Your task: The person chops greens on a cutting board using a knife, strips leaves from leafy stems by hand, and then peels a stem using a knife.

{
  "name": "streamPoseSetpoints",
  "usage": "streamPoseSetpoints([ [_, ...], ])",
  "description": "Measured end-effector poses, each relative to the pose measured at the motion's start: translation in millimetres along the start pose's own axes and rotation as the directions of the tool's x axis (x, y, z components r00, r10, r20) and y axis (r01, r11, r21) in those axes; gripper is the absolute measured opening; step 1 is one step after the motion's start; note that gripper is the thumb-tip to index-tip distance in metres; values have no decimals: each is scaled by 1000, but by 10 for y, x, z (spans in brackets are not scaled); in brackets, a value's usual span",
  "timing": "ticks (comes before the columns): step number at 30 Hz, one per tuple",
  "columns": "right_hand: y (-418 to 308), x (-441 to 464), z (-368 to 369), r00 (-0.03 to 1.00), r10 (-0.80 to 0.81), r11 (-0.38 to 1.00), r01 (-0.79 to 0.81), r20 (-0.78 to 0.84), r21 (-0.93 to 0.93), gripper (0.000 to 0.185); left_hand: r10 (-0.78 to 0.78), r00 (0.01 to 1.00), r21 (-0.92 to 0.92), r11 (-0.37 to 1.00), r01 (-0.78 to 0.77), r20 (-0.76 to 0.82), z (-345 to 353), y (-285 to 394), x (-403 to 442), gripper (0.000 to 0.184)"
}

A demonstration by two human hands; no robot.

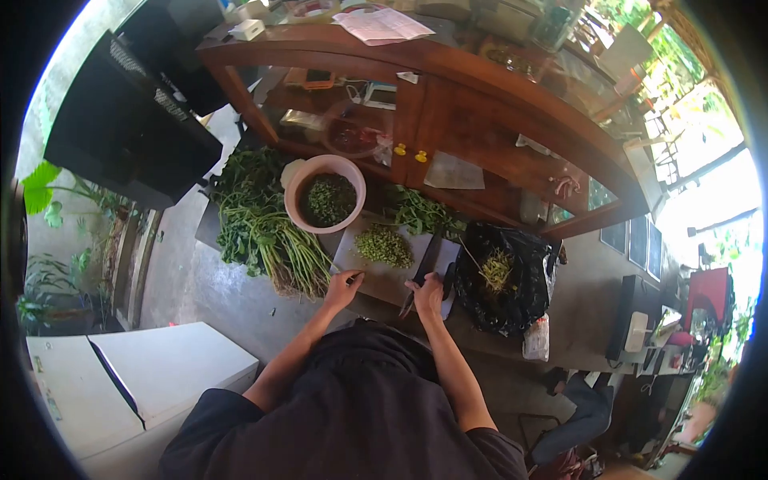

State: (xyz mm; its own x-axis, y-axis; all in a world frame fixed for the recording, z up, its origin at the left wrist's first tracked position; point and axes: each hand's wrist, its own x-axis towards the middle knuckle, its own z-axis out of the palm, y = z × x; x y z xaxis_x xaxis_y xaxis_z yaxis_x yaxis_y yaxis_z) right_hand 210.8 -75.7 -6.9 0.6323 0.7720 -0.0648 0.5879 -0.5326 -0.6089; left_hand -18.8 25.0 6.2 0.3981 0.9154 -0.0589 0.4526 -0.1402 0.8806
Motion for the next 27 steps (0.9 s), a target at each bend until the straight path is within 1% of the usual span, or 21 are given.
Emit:
streamPoseSetpoints([
  [2,-125,-10,-55,990,-85,988,70,-109,-138,48,-39,998,-95,995,34,-47,-81,-59,-45,22],
  [3,-250,-15,-120,990,-106,986,92,-96,-140,48,-49,996,-100,994,42,-69,-138,-74,-68,22],
  [5,-555,-21,-241,989,-144,949,132,-22,-288,39,-167,983,-162,975,153,-80,-270,-93,-117,22],
  [6,-644,-8,-214,986,-165,944,156,-5,-290,39,-180,978,-170,972,161,-101,-316,-155,-151,22],
  [8,-825,4,-146,945,-276,941,303,173,-152,32,-265,949,-220,949,226,-169,-390,-271,-203,24],
  [9,-909,1,-46,922,-346,926,365,173,-97,31,-334,924,-216,931,293,-186,-514,-113,-243,26],
  [10,-988,-1,46,911,-366,917,388,189,-93,31,-346,915,-225,927,299,-208,-532,-171,-268,26],
  [12,-1194,-13,275,836,-451,891,445,313,95,32,-425,851,-339,885,319,-309,-619,-250,-330,27],
  [14,-1416,-53,516,791,-492,868,476,364,140,29,-456,813,-368,871,324,-362,-740,-279,-398,27],
  [16,-1577,-86,779,720,-518,855,434,461,283,23,-432,800,-280,898,339,-416,-853,-327,-457,25],
  [17,-1648,-123,913,706,-528,849,440,471,292,23,-425,778,-296,901,317,-462,-886,-346,-467,24],
  [19,-1788,-170,1146,705,-464,879,288,537,381,19,-430,767,-264,902,341,-476,-953,-450,-496,24],
  [20,-1841,-175,1241,693,-473,874,294,543,386,19,-428,769,-231,904,360,-474,-980,-499,-508,25],
  [21,-1904,-178,1318,667,-575,817,436,473,378,17,-471,758,-241,882,405,-450,-1043,-457,-518,27],
  [22,-1952,-198,1393,624,-668,744,564,404,358,16,-478,749,-244,878,411,-459,-1061,-490,-516,27],
  [23,-1993,-232,1470,655,-632,775,519,415,361,16,-473,753,-224,881,417,-458,-1075,-504,-519,27],
  [24,-2013,-263,1508,648,-633,774,518,423,364,16,-466,758,-203,884,421,-456,-1060,-572,-529,27],
  [25,-2036,-274,1541,692,-591,807,499,415,317,17,-419,776,-217,908,359,-472,-1045,-635,-524,28],
  [26,-2052,-281,1562,735,-546,838,476,402,267,18,-421,773,-218,907,361,-474,-1024,-690,-536,28],
  [27,-2049,-290,1572,755,-526,850,467,392,242,21,-449,768,-227,894,387,-457,-1036,-657,-539,30],
])
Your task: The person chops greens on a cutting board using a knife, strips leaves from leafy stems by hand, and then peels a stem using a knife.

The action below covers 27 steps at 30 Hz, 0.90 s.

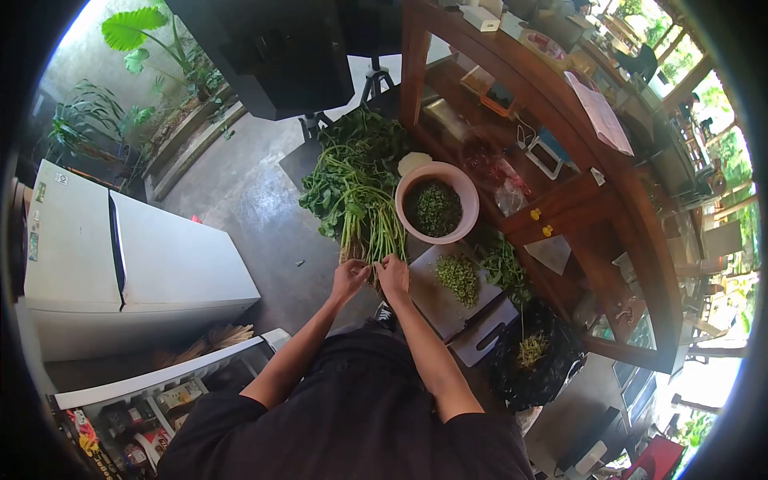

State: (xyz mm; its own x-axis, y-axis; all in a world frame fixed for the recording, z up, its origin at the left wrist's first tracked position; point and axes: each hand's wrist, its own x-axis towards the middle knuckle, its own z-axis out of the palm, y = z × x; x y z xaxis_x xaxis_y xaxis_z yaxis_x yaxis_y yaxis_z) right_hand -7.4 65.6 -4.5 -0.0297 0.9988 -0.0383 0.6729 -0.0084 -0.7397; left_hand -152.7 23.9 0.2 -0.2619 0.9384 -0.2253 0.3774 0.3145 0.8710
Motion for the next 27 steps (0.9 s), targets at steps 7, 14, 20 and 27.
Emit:
streamPoseSetpoints([
  [7,-83,11,-47,994,106,992,-106,-14,-61,25,76,996,64,995,-74,-36,39,20,6,29],
  [14,-32,-3,-291,953,223,941,-265,203,211,28,2,999,20,1000,-1,-33,155,156,81,30],
  [20,-221,2,-549,891,288,826,-416,351,380,29,-19,999,-42,999,17,-30,223,198,134,32],
  [27,-558,-5,-935,805,275,605,-570,526,556,19,33,998,-159,987,-40,-45,259,230,242,27],
])
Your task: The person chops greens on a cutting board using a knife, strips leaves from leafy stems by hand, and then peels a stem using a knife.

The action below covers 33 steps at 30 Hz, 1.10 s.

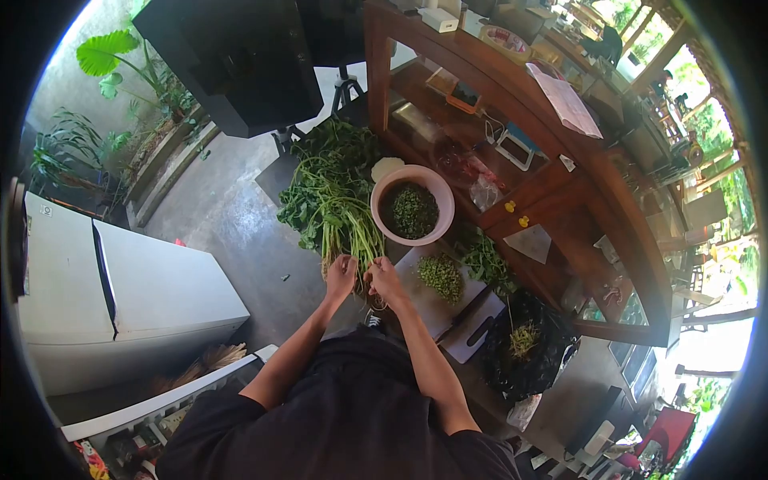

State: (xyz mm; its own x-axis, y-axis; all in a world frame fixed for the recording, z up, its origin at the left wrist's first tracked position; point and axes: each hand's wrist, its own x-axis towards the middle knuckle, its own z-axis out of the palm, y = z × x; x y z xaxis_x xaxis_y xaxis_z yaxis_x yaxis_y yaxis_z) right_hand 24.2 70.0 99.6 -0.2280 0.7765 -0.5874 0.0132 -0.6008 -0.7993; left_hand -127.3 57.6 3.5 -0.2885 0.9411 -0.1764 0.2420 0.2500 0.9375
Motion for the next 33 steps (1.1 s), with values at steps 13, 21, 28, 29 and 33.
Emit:
streamPoseSetpoints([
  [13,388,-88,-39,955,-283,797,284,86,-533,28,-203,966,-342,907,247,158,-34,304,54,31],
  [21,677,369,-315,965,-219,817,100,-145,-568,26,-104,990,31,994,102,91,-3,73,100,39],
  [28,647,650,-311,816,-510,639,146,-273,-755,18,-122,991,46,992,119,57,29,135,120,37],
  [29,647,662,-306,809,-531,577,126,-253,-807,17,-34,999,109,994,30,37,65,24,152,38],
  [33,660,685,-251,829,-491,554,59,-269,-830,15,57,998,189,980,-58,11,73,-11,134,40],
])
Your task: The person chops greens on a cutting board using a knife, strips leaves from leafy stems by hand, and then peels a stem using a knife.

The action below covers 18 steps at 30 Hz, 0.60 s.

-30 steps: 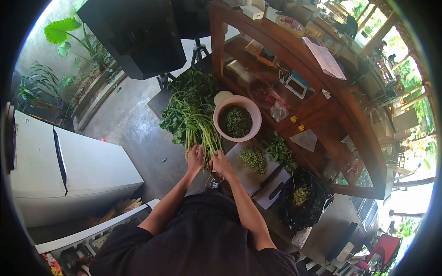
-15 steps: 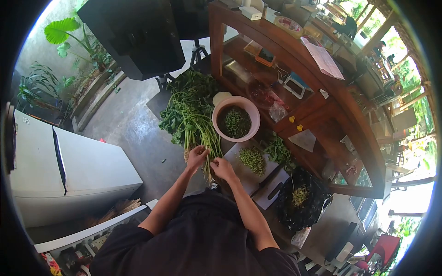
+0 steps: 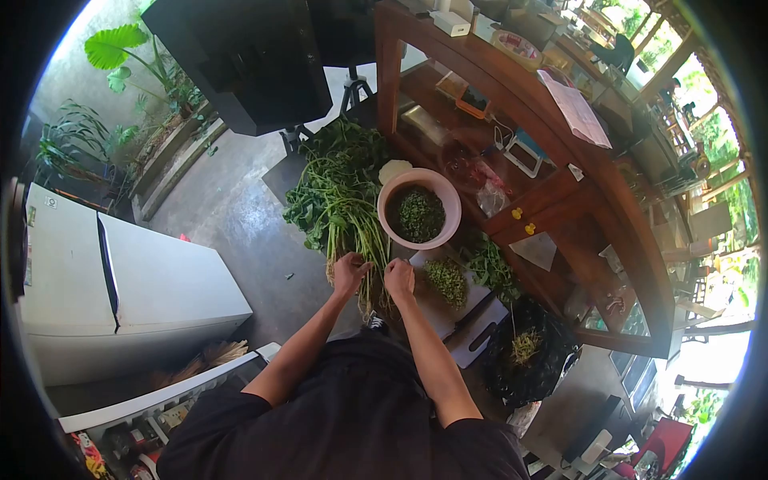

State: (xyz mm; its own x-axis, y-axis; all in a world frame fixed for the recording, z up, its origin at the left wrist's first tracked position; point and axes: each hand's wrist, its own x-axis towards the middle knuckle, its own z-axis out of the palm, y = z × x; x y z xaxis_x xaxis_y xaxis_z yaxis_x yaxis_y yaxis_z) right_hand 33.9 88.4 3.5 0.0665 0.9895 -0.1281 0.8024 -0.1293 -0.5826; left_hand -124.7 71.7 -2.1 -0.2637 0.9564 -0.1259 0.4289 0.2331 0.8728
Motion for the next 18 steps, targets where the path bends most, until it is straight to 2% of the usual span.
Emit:
streamPoseSetpoints([
  [4,-119,-60,-76,992,76,989,-88,102,121,17,7,1000,14,1000,-6,-22,-18,61,17,43],
  [6,-149,-63,-67,975,76,959,-129,207,254,20,8,999,68,998,-6,-34,-18,135,6,44],
  [10,-119,-23,-53,969,8,983,-53,247,175,20,-22,1000,230,973,25,-16,-40,289,8,46],
  [12,-117,-17,-101,946,115,909,-223,304,352,17,-3,1000,275,961,9,-21,-20,305,16,46],
  [13,-4,4,-4,946,113,910,-222,305,349,17,18,999,318,948,-8,-26,-9,315,18,46],
  [15,117,14,122,999,7,972,5,-50,237,14,7,1000,301,953,3,-30,-2,331,9,46],
  [16,140,24,136,999,8,972,4,-50,237,14,-3,999,287,958,12,-33,-1,341,5,47],
  [18,157,52,132,994,88,982,-96,60,165,13,-3,1000,318,948,12,-27,22,351,4,47],
])
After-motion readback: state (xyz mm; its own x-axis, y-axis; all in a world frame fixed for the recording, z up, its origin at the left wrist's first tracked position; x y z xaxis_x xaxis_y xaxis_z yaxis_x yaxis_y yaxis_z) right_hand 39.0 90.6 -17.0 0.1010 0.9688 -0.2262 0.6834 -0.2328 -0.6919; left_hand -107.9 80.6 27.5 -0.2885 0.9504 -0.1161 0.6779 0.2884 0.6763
